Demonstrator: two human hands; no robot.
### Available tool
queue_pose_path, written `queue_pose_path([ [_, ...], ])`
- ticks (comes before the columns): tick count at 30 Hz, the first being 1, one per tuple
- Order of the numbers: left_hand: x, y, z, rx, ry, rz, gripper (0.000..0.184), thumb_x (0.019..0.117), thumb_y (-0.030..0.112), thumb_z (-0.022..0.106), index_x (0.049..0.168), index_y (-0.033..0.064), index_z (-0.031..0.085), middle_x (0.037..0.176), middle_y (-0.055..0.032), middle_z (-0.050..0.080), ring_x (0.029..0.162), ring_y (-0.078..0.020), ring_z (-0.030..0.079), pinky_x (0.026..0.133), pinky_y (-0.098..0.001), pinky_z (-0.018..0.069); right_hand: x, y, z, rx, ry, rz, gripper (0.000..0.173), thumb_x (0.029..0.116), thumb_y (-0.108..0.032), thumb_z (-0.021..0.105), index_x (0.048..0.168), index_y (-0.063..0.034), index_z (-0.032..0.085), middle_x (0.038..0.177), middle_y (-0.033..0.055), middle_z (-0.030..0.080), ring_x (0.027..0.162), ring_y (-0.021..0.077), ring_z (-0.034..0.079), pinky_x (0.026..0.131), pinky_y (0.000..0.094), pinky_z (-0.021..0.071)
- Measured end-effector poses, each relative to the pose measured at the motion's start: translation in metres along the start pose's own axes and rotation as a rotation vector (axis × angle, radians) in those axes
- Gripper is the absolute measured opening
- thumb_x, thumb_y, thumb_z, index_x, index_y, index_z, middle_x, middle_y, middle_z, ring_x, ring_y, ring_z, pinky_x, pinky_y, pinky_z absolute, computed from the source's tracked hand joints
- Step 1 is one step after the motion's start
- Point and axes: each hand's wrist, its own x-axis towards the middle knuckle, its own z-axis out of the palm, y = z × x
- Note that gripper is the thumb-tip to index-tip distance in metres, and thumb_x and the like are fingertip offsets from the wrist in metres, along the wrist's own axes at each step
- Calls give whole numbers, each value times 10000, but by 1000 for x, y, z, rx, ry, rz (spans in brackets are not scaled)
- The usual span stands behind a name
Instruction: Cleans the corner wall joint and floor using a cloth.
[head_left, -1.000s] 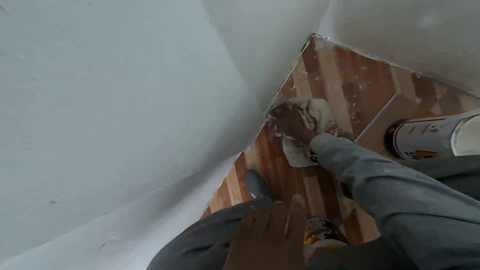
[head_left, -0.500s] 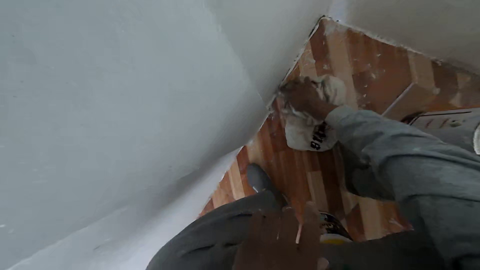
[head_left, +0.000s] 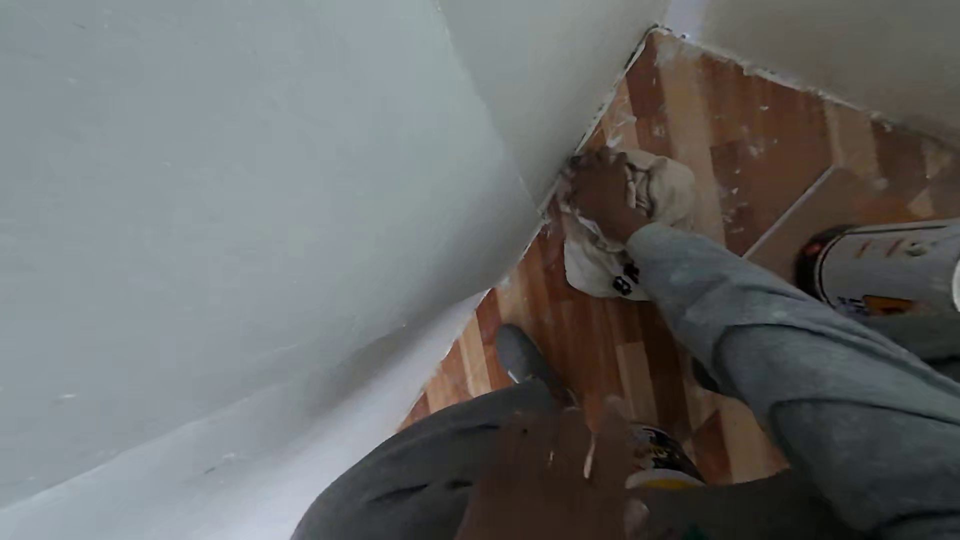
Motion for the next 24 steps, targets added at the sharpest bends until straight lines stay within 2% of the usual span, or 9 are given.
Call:
queue_pose_path([
  [2, -2, -3, 1, 28, 26, -42, 524, 1018, 397, 575, 1428, 71, 594, 1211, -162, 709, 1055, -338, 706, 892, -487, 558, 14, -7, -4, -30, 15, 107, 609, 917, -283, 731, 1433, -8, 559, 1545, 288, 436, 1469, 522, 321, 1118, 784, 246],
  [5, -1, -5, -5, 35, 41, -15, 534, 1024, 417, 564, 1430, 72, 593, 1235, -159, 705, 1067, -340, 704, 891, -497, 559, -8, -14, 3, -38, 6, -29, 485, 930, -195, 716, 1353, 25, 626, 1491, 303, 487, 1423, 538, 381, 1067, 802, 296],
  [8, -3, -3, -2, 41, 30, 33, 524, 1044, 431, 519, 1439, 93, 585, 1253, -136, 702, 1058, -322, 703, 883, -481, 554, -16, 1, -3, -21, -53, -56, 630, 908, -243, 751, 1474, -60, 545, 1547, 275, 446, 1461, 520, 348, 1098, 805, 269],
  [11, -8, -3, 0, 36, 40, 28, 530, 1041, 437, 516, 1442, 98, 585, 1237, -133, 705, 1050, -318, 701, 868, -475, 552, -16, -12, -2, -44, -13, 40, 628, 875, -326, 768, 1404, -35, 598, 1518, 277, 471, 1424, 516, 390, 1087, 771, 313],
  [14, -9, -2, -1, 19, 40, 12, 526, 1033, 424, 543, 1438, 91, 586, 1251, -142, 699, 1083, -330, 699, 901, -499, 556, -51, -43, 8, -33, -108, -155, 498, 899, -277, 767, 1340, -67, 668, 1510, 222, 506, 1395, 480, 442, 1091, 703, 385],
  [16, -6, -2, 1, 44, 85, 27, 533, 1029, 434, 539, 1429, 85, 593, 1219, -134, 710, 1048, -322, 705, 871, -480, 558, -48, -33, 21, -80, -121, -282, 520, 871, -249, 767, 1364, -129, 657, 1503, 183, 524, 1426, 431, 428, 1099, 704, 357],
  [20, -7, -4, 4, 50, 86, 26, 543, 1033, 452, 521, 1425, 83, 592, 1208, -125, 712, 1047, -314, 708, 853, -475, 564, -36, -20, 7, 18, -52, -87, 551, 880, -268, 770, 1406, -171, 637, 1524, 227, 500, 1466, 476, 365, 1133, 752, 276],
  [22, -6, -3, 3, 41, 56, 1, 540, 1021, 433, 552, 1421, 73, 595, 1225, -138, 710, 1074, -326, 707, 864, -486, 571, -42, -26, 10, -52, -92, -194, 577, 870, -327, 774, 1406, -170, 632, 1515, 214, 509, 1446, 468, 392, 1114, 747, 299],
  [24, -2, -3, 3, 54, 55, -4, 535, 1021, 426, 554, 1427, 79, 591, 1228, -137, 711, 1071, -324, 707, 865, -477, 567, -42, -22, 15, -119, -100, -353, 531, 846, -235, 780, 1363, -199, 664, 1480, 174, 552, 1410, 441, 445, 1068, 714, 370],
])
